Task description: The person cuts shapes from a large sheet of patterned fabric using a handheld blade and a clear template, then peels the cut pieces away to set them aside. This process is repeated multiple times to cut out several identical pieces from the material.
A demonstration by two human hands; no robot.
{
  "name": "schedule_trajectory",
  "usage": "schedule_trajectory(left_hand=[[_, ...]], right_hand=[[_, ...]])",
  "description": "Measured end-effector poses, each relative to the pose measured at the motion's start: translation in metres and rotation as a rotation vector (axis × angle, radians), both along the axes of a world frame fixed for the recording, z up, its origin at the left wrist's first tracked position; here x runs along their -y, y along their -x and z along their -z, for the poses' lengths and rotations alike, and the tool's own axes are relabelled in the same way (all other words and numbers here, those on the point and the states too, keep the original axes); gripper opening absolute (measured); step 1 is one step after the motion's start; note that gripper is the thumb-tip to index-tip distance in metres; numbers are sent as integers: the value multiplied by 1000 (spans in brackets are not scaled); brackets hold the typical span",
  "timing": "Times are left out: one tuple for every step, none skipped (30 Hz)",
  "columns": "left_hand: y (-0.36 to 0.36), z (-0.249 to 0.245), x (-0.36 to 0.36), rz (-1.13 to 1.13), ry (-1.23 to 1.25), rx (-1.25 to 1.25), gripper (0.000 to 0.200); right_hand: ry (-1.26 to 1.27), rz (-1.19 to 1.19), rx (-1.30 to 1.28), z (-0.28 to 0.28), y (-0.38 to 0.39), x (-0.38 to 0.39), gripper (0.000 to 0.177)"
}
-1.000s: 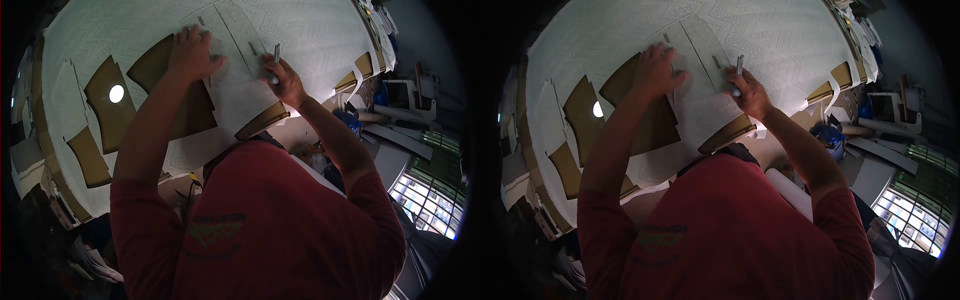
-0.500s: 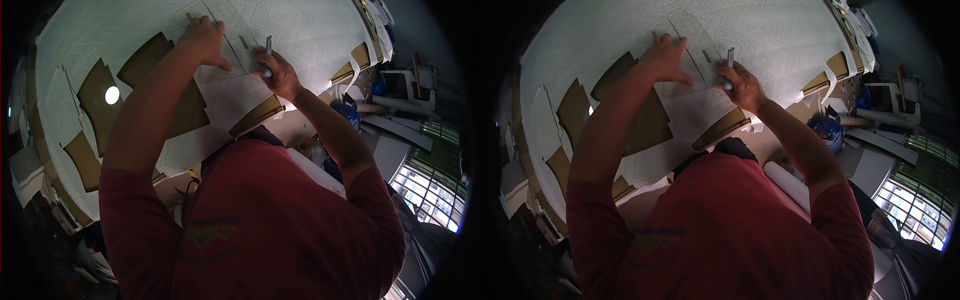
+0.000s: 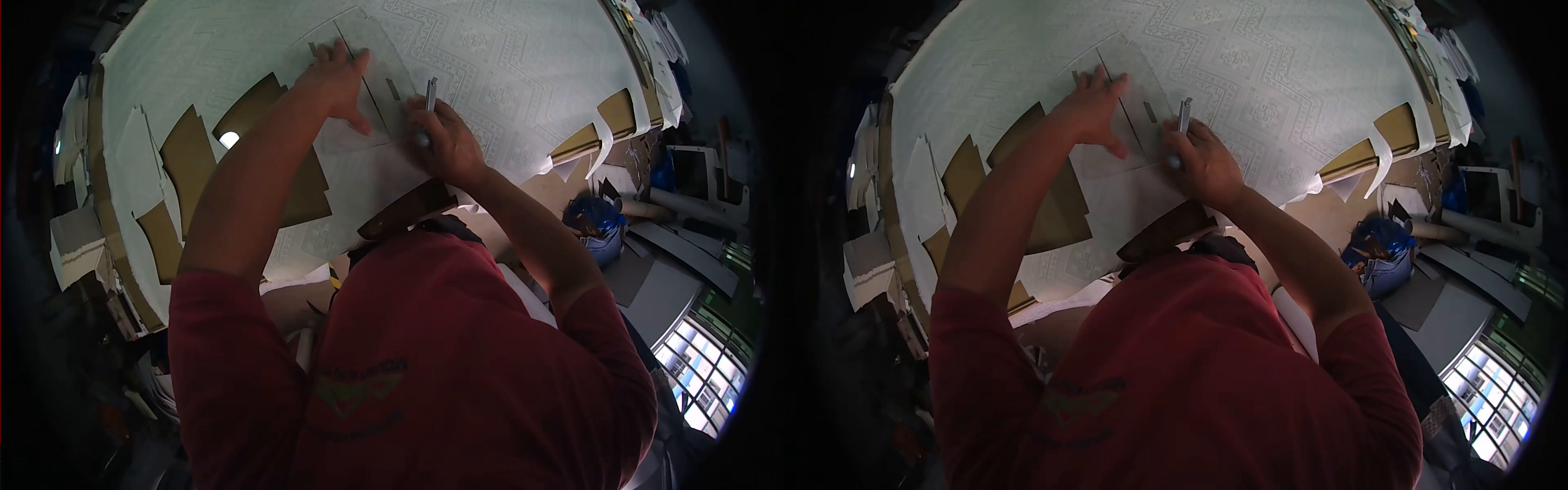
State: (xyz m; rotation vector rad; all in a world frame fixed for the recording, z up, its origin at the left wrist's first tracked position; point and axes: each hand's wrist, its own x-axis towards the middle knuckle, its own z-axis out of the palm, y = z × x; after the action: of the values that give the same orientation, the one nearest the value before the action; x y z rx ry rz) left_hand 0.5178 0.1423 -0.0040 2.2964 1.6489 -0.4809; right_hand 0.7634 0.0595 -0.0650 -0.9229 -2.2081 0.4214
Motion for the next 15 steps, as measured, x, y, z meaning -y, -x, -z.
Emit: schedule_trajectory(left_hand=[[-3, 0, 0, -4, 8, -12, 144], [-5, 0, 0, -2, 19, -18, 144], [-7, -1, -3, -12, 48, -43, 146], [-9, -3, -4, -27, 76, -65, 148], [-9, -3, -2, -34, 91, -63, 148], [-9, -2, -2, -26, 67, -57, 147], [-8, -2, -2, -15, 42, -52, 146], [-8, -2, -2, -19, 57, -47, 146], [-8, -1, -4, -15, 58, -59, 147], [-9, -2, -4, -13, 57, -70, 148], [-10, -2, -2, -17, 69, -62, 148], [-10, -2, 0, -17, 57, -62, 148], [-10, -3, 1, -17, 40, -64, 147], [-10, -4, 1, -20, 44, -61, 147], [-11, -5, 1, -23, 40, -55, 146]], right_hand=[[25, 3, -43, -3, -1, 2, 36], [37, 5, -49, -4, -5, 5, 36], [65, 13, -132, -6, -11, 7, 34], [94, 17, -212, -9, -18, 8, 31], [110, 11, -209, -16, -27, 13, 31], [241, -2, -156, -26, -38, 18, 30], [370, -14, -103, -33, -46, 21, 30], [385, -16, -98, -36, -53, 22, 30], [362, -31, -69, -38, -59, 23, 28], [337, -48, -40, -39, -63, 21, 27], [349, -51, -32, -40, -64, 20, 27], [355, -62, -70, -40, -63, 18, 24], [357, -73, -110, -41, -63, 15, 21], [362, -75, -107, -44, -62, 13, 21], [554, -53, -130, -48, -62, 11, 19]])
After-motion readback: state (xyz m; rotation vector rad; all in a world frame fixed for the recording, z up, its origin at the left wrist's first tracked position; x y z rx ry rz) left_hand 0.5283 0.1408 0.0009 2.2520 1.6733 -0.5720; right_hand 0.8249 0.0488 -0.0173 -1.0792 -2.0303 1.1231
